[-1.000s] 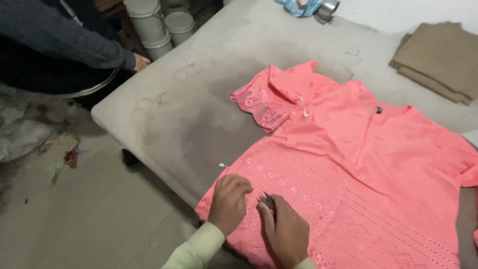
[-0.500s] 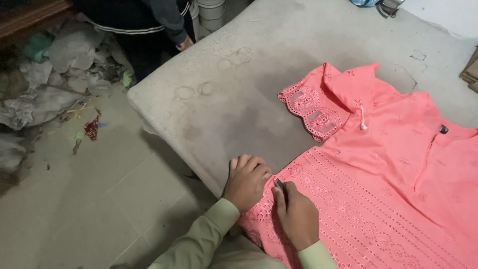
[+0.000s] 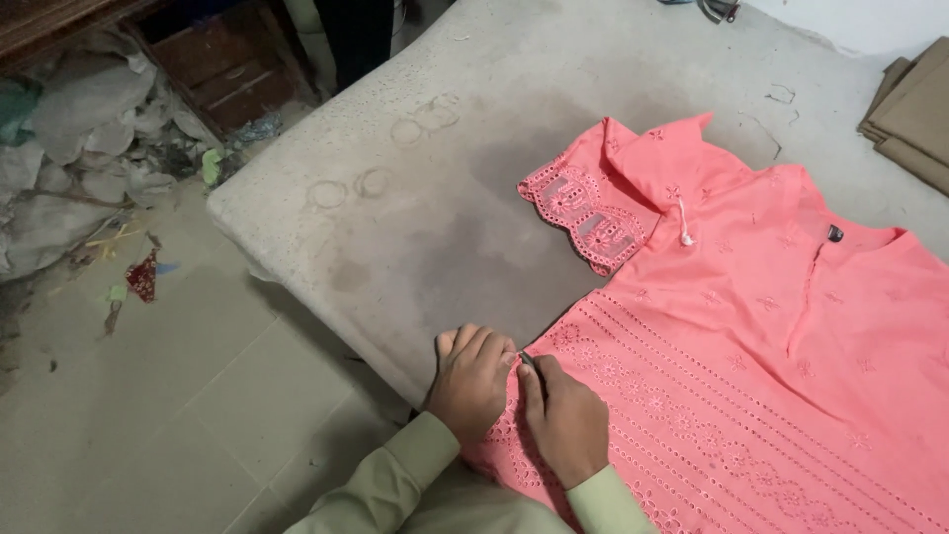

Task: Trimming excess and loose threads from a pink embroidered garment using a thread nipper and then folding it.

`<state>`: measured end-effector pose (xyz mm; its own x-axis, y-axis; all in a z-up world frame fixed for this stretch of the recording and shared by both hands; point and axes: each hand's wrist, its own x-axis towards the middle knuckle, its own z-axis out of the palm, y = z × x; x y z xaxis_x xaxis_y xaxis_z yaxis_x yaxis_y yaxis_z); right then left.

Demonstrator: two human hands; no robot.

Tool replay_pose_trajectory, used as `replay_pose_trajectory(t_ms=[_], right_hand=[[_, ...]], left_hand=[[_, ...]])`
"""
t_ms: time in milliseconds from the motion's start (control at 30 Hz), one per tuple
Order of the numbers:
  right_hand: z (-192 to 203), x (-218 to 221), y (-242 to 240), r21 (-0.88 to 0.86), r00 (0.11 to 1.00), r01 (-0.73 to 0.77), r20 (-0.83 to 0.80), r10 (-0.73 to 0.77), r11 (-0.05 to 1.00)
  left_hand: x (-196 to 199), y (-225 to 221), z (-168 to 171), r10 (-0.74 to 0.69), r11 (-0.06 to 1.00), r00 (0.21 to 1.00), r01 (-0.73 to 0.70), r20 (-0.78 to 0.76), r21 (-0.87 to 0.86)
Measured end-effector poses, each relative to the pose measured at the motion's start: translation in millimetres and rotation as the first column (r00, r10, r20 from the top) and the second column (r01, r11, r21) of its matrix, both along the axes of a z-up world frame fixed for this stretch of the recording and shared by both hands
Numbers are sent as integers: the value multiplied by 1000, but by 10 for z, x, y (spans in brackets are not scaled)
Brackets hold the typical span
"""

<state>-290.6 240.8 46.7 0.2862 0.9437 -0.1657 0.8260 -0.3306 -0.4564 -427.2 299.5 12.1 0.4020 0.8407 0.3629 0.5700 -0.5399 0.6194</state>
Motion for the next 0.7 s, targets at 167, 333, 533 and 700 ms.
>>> replay_pose_trajectory(t_ms=[167, 333, 533, 700], right_hand=[[-38, -2, 8, 1, 1000, -8, 25, 8, 1000], [-63, 9, 12, 10, 999, -18, 47, 17, 1000], [-79, 15, 23, -16, 997, -26, 73, 27, 1000], [-67, -6, 26, -56, 997, -8, 78, 13, 998]], left_hand=[[-12, -27, -47, -40, 993, 999, 37, 21, 112], [-1, -27, -58, -41, 987, 999, 38, 18, 157], [5, -32, -43, -32, 982, 999, 29, 10, 187], [-26, -21, -23, -38, 986, 999, 34, 20, 164]])
